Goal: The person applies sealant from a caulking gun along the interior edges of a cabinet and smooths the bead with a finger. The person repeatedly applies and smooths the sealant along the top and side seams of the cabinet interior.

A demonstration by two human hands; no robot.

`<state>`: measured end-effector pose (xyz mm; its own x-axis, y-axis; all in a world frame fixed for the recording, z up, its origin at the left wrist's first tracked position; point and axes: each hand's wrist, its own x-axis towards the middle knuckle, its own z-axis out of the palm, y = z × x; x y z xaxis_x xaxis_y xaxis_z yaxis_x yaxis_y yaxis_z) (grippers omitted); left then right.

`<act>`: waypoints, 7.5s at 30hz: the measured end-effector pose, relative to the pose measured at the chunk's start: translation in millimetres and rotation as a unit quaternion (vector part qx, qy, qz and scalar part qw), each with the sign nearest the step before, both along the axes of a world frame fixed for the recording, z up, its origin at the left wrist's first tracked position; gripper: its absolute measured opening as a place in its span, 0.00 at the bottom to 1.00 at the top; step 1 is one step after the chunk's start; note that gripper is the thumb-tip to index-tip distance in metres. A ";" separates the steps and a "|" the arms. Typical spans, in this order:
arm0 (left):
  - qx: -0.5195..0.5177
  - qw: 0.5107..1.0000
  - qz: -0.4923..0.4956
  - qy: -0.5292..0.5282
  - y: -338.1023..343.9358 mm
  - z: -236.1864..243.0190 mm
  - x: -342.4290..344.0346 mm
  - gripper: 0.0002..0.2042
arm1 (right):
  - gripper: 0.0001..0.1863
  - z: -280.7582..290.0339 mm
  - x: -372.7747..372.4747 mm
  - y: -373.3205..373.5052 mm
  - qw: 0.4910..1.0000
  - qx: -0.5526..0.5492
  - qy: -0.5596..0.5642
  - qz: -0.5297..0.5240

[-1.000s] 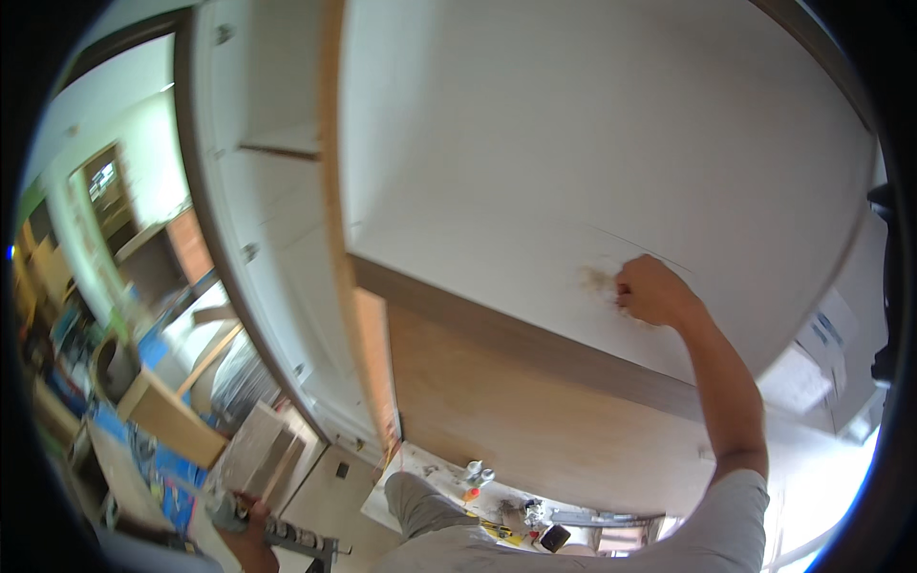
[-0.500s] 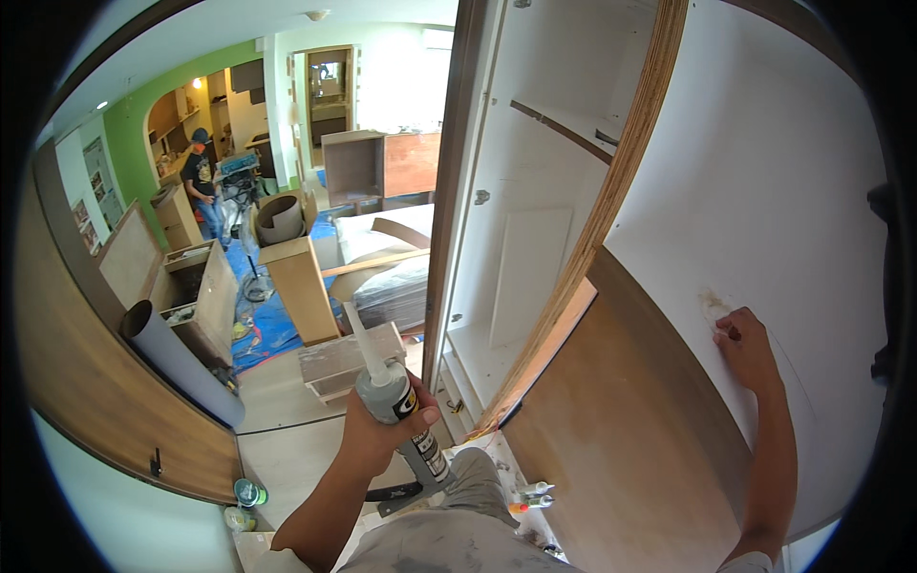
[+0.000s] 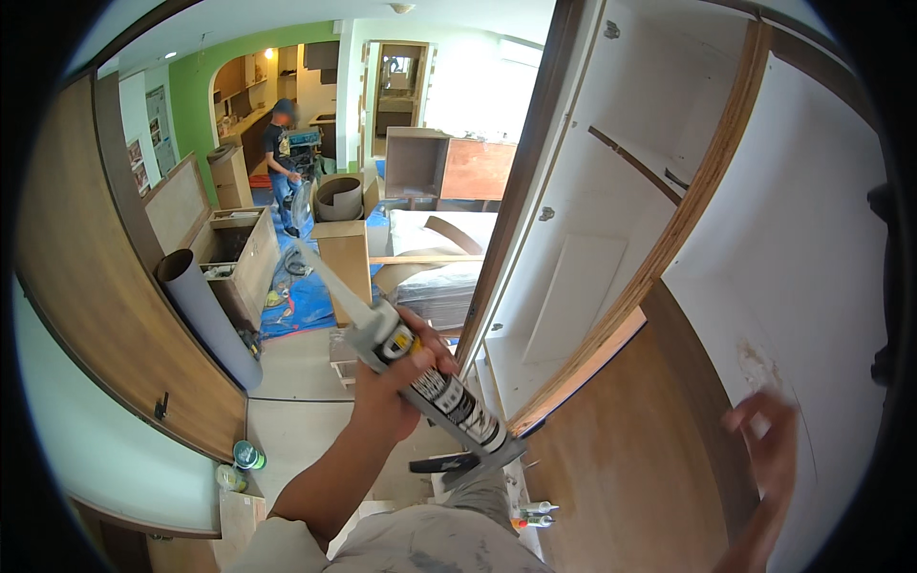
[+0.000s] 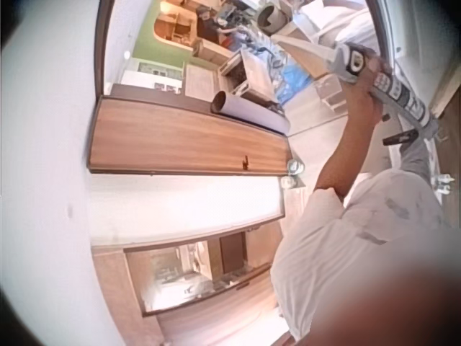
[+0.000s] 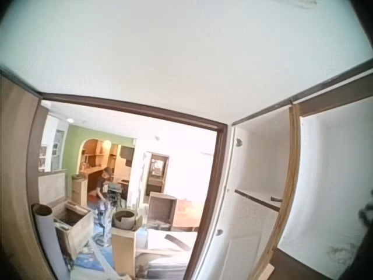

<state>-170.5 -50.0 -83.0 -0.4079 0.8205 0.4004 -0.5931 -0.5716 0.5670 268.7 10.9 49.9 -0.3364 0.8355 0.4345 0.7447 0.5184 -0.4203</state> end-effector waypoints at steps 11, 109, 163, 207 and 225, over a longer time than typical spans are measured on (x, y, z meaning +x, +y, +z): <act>0.136 0.970 -0.036 -0.197 14.2 26.6 3.2 0.14 | 0.37 -207.1 -186.7 -44.2 0.609 -0.474 0.490 0.405; -0.117 0.924 -0.146 0.334 -41.1 3.2 76.5 0.11 | 0.15 -51.3 -230.7 -43.0 0.759 -0.120 0.485 0.418; 0.124 0.860 0.240 0.434 337.2 216.0 191.8 0.23 | 0.18 265.2 -27.5 366.1 0.814 0.277 0.479 0.177; 0.059 0.834 0.283 0.469 334.1 221.6 197.9 0.24 | 0.47 302.5 -27.1 363.8 0.742 0.616 -0.150 -0.217; 0.063 0.845 0.261 0.463 336.3 219.1 195.1 0.26 | 0.36 299.5 -37.8 361.5 0.731 0.649 -0.142 -0.157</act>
